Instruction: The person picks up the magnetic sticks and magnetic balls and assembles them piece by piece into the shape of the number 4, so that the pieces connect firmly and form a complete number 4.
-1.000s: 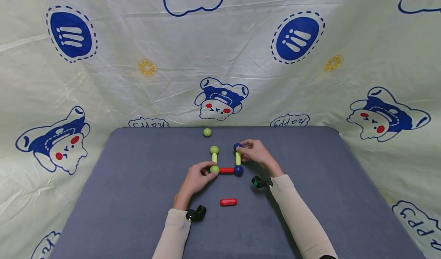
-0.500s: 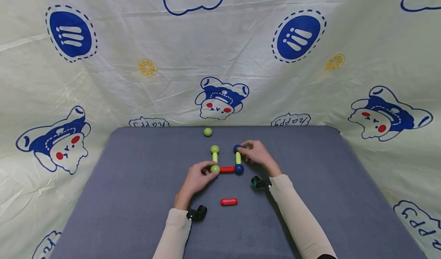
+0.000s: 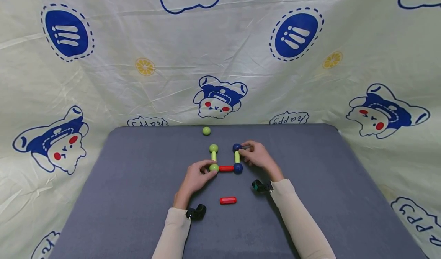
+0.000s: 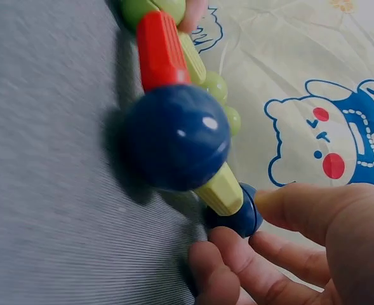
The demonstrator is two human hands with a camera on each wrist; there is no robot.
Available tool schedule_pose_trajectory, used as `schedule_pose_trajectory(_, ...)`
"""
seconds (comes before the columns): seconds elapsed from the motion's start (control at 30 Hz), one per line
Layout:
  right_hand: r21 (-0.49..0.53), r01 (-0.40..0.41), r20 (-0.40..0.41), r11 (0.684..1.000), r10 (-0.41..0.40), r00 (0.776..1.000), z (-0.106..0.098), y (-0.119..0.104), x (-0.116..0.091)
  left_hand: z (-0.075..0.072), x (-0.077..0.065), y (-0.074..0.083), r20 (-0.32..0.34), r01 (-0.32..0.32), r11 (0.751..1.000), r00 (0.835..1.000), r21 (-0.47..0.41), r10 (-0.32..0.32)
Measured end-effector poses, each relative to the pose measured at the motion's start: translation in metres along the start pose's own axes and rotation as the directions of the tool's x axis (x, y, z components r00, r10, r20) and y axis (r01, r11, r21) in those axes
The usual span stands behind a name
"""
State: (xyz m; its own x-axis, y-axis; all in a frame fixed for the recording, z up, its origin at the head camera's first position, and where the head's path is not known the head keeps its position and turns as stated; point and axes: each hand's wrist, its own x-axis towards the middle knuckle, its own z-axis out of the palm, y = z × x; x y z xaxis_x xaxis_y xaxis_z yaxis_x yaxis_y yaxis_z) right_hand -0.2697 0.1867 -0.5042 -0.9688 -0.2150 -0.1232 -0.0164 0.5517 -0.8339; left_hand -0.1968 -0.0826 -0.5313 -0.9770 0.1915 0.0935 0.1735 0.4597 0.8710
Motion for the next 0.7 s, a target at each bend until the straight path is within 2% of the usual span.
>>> schedule_pose_trajectory(0.47,-0.017,0.033,-0.021,0.999,-0.034,0.999,0.009,0.001,-0.063,-0.001,0.0,0.001,0.007,0.002,1.0,1.0,0.008,-0.002)
schedule_pose_trajectory(0.7,-0.028,0.058,0.05,0.998,-0.056,0.997,0.016,0.002,-0.09,0.0,0.0,0.002,0.006,0.005,1.0,1.0,0.011,-0.005)
